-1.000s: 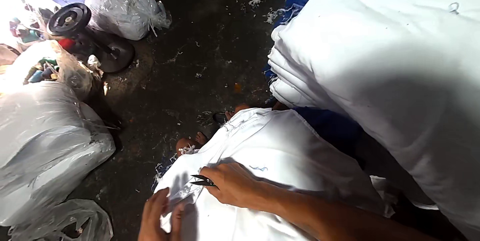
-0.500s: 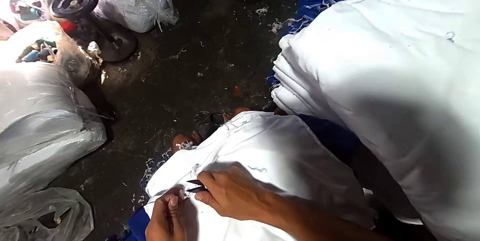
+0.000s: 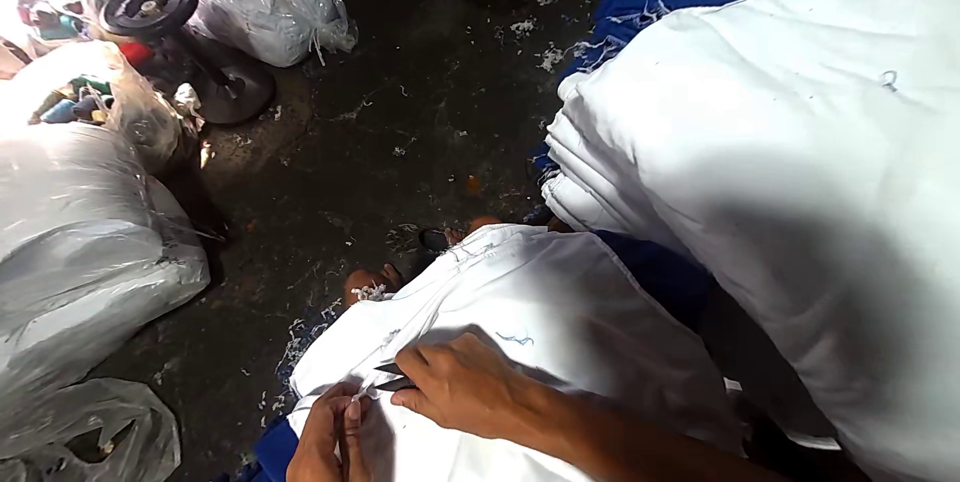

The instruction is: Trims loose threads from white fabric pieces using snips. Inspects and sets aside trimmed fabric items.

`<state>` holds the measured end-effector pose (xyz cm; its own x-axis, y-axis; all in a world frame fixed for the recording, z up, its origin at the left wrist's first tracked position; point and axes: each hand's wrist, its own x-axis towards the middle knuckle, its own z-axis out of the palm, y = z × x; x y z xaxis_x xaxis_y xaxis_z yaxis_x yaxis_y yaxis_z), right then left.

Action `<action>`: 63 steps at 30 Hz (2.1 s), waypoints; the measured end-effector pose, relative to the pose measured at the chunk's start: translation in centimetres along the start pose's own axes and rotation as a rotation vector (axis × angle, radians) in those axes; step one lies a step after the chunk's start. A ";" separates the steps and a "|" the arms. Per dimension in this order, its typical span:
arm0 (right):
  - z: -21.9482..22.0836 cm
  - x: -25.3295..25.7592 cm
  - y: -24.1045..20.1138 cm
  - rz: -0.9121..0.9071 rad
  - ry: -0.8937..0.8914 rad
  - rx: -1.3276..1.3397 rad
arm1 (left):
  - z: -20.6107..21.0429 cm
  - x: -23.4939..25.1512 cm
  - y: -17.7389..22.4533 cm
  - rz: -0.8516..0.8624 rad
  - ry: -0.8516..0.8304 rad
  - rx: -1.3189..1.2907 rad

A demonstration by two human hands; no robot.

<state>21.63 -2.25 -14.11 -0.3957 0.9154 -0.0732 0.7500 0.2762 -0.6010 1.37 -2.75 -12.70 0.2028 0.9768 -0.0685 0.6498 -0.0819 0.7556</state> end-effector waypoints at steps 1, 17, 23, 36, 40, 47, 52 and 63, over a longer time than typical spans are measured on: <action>0.3 0.0 -0.1 -0.042 0.055 -0.055 | -0.2 -0.1 0.1 -0.005 -0.013 -0.005; 0.2 2.0 -0.4 -0.049 -0.084 0.004 | -0.4 -0.1 0.0 0.009 -0.073 0.031; -2.5 1.6 1.5 0.344 -0.259 0.231 | -3.5 1.7 -2.1 -0.055 0.035 -0.056; -2.5 1.1 2.8 0.329 -0.235 0.443 | 1.9 3.5 1.0 0.133 0.014 0.377; -2.6 0.4 2.3 0.273 -0.240 0.377 | 1.8 0.8 0.7 0.217 -0.021 0.392; -2.9 0.3 1.5 0.255 -0.368 0.223 | 0.0 2.5 0.2 0.103 -0.043 0.205; -2.7 0.2 1.7 0.260 -0.385 0.225 | 2.1 7.7 -0.6 -0.069 -0.131 0.345; -2.4 3.1 0.6 0.345 -0.078 0.540 | 2.5 1.2 0.3 0.173 0.011 0.365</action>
<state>22.12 1.47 -12.72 -0.2316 0.8958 -0.3793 0.4770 -0.2352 -0.8469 3.61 -2.08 -14.16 0.3256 0.9443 0.0475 0.8247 -0.3082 0.4743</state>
